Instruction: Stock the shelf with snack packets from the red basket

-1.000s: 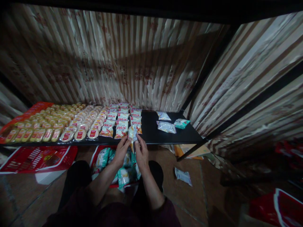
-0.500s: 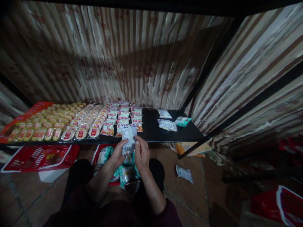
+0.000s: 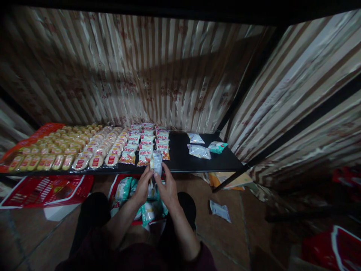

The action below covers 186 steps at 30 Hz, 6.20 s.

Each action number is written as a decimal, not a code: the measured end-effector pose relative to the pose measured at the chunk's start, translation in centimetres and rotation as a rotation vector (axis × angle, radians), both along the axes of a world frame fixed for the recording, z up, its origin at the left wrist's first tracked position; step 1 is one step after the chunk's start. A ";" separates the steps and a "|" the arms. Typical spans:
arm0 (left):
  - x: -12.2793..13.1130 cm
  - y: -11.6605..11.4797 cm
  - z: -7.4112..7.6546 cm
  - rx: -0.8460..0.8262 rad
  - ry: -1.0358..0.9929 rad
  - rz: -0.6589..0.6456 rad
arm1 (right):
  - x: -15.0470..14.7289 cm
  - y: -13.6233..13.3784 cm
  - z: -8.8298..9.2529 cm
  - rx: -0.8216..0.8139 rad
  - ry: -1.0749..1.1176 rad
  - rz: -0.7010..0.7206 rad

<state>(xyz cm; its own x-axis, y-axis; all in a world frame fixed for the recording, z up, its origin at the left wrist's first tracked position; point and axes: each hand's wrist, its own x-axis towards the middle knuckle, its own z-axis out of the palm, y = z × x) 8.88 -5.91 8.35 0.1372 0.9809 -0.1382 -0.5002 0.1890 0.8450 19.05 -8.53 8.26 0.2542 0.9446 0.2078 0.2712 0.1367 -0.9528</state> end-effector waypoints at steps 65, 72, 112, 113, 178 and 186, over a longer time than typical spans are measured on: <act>4.0 7.7 -4.8 0.119 0.528 0.144 | 5.8 11.4 -8.8 0.012 -0.263 -0.258; 4.1 7.4 -5.3 0.244 0.756 0.105 | 5.6 11.6 -9.1 -0.058 -0.250 -0.248; -0.6 6.0 -7.0 0.642 1.161 0.370 | 0.4 7.3 -7.8 0.366 -0.622 -0.134; -1.4 6.1 -7.1 0.638 1.177 0.405 | -0.5 7.2 -7.8 0.368 -0.637 -0.093; -8.0 12.3 -7.4 1.010 1.437 0.225 | -6.3 15.0 -7.8 0.163 -0.626 -0.182; -8.1 12.9 -8.0 0.998 1.468 0.142 | -6.4 15.6 -8.3 0.098 -0.567 -0.180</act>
